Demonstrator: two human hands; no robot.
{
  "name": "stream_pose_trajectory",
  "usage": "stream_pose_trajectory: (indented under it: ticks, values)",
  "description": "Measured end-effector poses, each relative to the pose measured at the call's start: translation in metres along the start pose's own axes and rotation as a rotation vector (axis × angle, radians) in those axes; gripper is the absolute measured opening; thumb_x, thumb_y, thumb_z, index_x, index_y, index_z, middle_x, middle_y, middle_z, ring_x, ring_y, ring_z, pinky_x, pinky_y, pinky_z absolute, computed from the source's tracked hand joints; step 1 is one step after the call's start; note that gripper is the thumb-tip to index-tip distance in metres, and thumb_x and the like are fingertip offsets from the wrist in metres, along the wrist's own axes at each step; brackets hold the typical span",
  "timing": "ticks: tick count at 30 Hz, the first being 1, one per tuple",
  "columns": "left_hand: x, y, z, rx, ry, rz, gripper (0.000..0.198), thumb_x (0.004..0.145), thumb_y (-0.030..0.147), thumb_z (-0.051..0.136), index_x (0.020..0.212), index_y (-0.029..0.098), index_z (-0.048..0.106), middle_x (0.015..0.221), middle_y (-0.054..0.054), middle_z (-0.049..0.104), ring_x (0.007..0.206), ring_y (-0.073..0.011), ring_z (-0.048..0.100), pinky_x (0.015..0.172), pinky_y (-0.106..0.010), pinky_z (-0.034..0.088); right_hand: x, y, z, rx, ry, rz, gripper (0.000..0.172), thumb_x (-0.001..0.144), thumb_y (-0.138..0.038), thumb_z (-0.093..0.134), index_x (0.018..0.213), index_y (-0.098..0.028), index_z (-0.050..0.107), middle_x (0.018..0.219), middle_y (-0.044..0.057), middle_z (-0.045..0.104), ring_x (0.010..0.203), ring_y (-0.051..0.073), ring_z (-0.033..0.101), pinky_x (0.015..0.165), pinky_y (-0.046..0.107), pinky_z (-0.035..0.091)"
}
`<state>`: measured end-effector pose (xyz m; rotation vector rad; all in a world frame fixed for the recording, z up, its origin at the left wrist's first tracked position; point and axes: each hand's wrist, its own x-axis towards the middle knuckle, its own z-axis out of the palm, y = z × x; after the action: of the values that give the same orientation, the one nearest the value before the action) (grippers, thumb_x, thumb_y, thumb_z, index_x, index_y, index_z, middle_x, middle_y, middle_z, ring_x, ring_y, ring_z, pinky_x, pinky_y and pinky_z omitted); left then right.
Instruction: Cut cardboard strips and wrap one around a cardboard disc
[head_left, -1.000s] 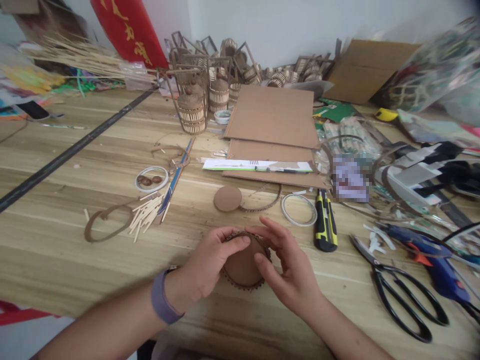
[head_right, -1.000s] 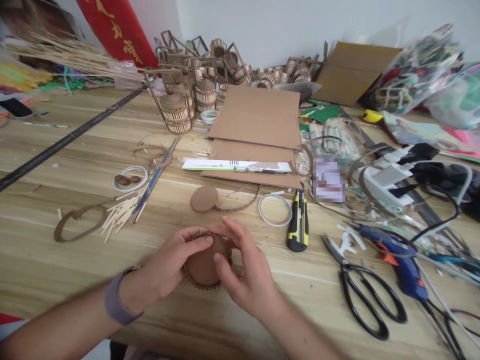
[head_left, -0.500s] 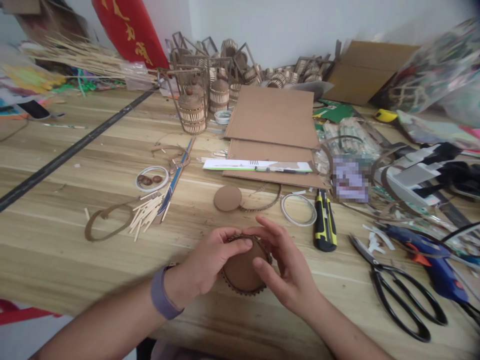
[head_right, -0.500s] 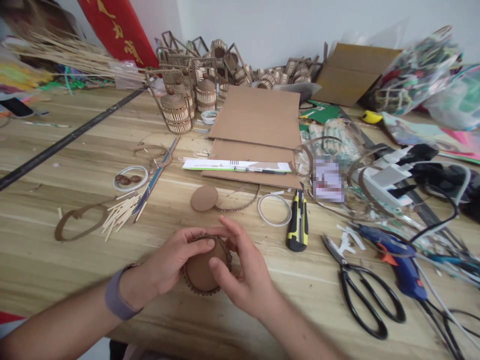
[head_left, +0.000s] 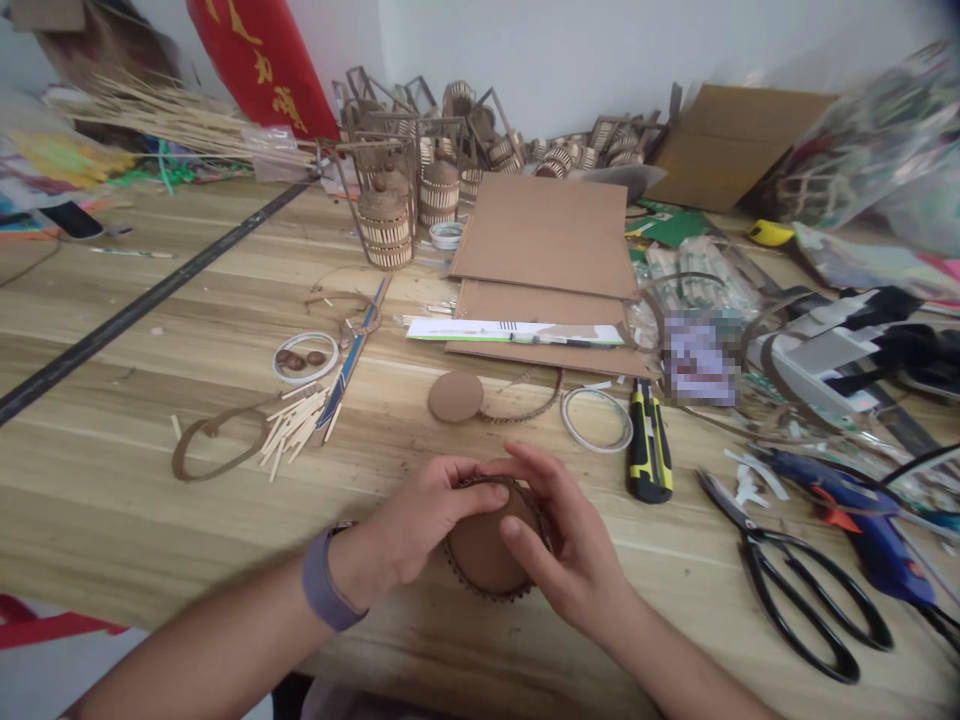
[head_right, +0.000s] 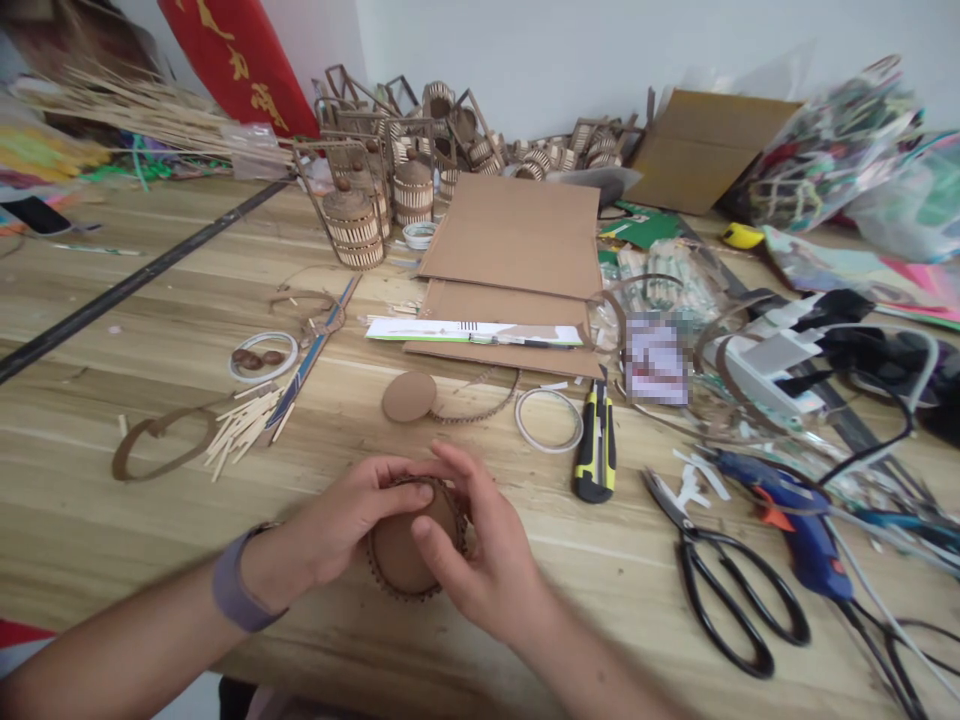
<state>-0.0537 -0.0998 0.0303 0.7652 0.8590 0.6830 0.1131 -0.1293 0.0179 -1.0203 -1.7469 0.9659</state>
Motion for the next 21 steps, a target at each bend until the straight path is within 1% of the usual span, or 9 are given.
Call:
stream_pose_trajectory:
  ticks: [3,6,9,11,14,17,19,21]
  values:
    - [0.001,0.0,0.0,0.0,0.006,0.002,0.023,0.067,0.029,0.078,0.087,0.017,0.077,0.087,-0.003,0.075,0.086,-0.0189,0.063,0.08,-0.029,0.044,0.0,-0.001,0.001,0.018,0.006,0.004,0.049,0.093,-0.028,0.058,0.138,-0.032,0.04,0.122,0.006,0.067,0.108,0.019,0.067,0.089,0.033,0.057]
    - [0.003,0.001,-0.001,0.032,0.018,0.057,0.025,0.071,0.031,0.075,0.09,0.016,0.075,0.09,-0.004,0.074,0.094,-0.0222,0.063,0.085,-0.031,0.045,-0.001,0.0,0.002,0.035,0.001,0.026,0.051,0.093,-0.024,0.056,0.14,-0.031,0.039,0.131,0.007,0.063,0.117,0.02,0.063,0.094,0.033,0.056]
    - [0.004,0.0,-0.003,0.103,0.096,0.091,0.029,0.076,0.036,0.071,0.096,0.015,0.07,0.099,-0.007,0.072,0.099,-0.0251,0.062,0.086,-0.034,0.046,-0.001,0.004,0.001,0.037,0.045,0.068,0.047,0.095,-0.017,0.048,0.139,-0.03,0.041,0.136,0.009,0.06,0.122,0.019,0.06,0.094,0.033,0.055]
    - [0.002,0.0,-0.004,0.192,0.156,0.137,0.038,0.079,0.04,0.069,0.107,0.015,0.065,0.11,-0.01,0.068,0.106,-0.0271,0.06,0.09,-0.037,0.046,0.001,0.009,0.0,0.033,0.111,0.105,0.046,0.094,-0.015,0.047,0.137,-0.029,0.044,0.137,0.009,0.059,0.121,0.018,0.061,0.09,0.032,0.056]
    - [-0.003,0.0,-0.005,0.421,0.192,0.277,0.063,0.079,0.048,0.071,0.129,0.017,0.05,0.13,-0.015,0.058,0.118,-0.0307,0.054,0.099,-0.044,0.043,0.006,0.016,-0.004,0.018,0.205,0.125,0.046,0.091,-0.015,0.049,0.135,-0.028,0.045,0.135,0.01,0.06,0.121,0.02,0.06,0.087,0.033,0.057]
    - [-0.007,-0.005,-0.004,0.737,0.161,0.489,0.092,0.069,0.05,0.082,0.141,0.019,0.034,0.144,-0.018,0.045,0.131,-0.0353,0.044,0.109,-0.051,0.036,0.008,0.019,-0.005,-0.007,0.24,0.121,0.049,0.09,-0.015,0.05,0.136,-0.028,0.043,0.134,0.011,0.061,0.125,0.022,0.057,0.087,0.037,0.057]
    - [-0.008,-0.01,-0.003,0.931,0.122,0.637,0.1,0.067,0.044,0.086,0.145,0.021,0.028,0.15,-0.018,0.039,0.138,-0.0359,0.036,0.114,-0.052,0.031,0.007,0.018,-0.004,-0.017,0.238,0.123,0.052,0.088,-0.014,0.051,0.137,-0.029,0.042,0.135,0.012,0.06,0.124,0.023,0.057,0.085,0.038,0.057]
    - [-0.007,-0.016,-0.003,1.064,0.11,0.727,0.1,0.07,0.035,0.085,0.147,0.023,0.023,0.15,-0.017,0.04,0.14,-0.0341,0.035,0.114,-0.051,0.032,0.006,0.016,-0.002,-0.022,0.221,0.124,0.054,0.087,-0.013,0.051,0.138,-0.03,0.042,0.137,0.012,0.058,0.119,0.023,0.06,0.081,0.036,0.058]
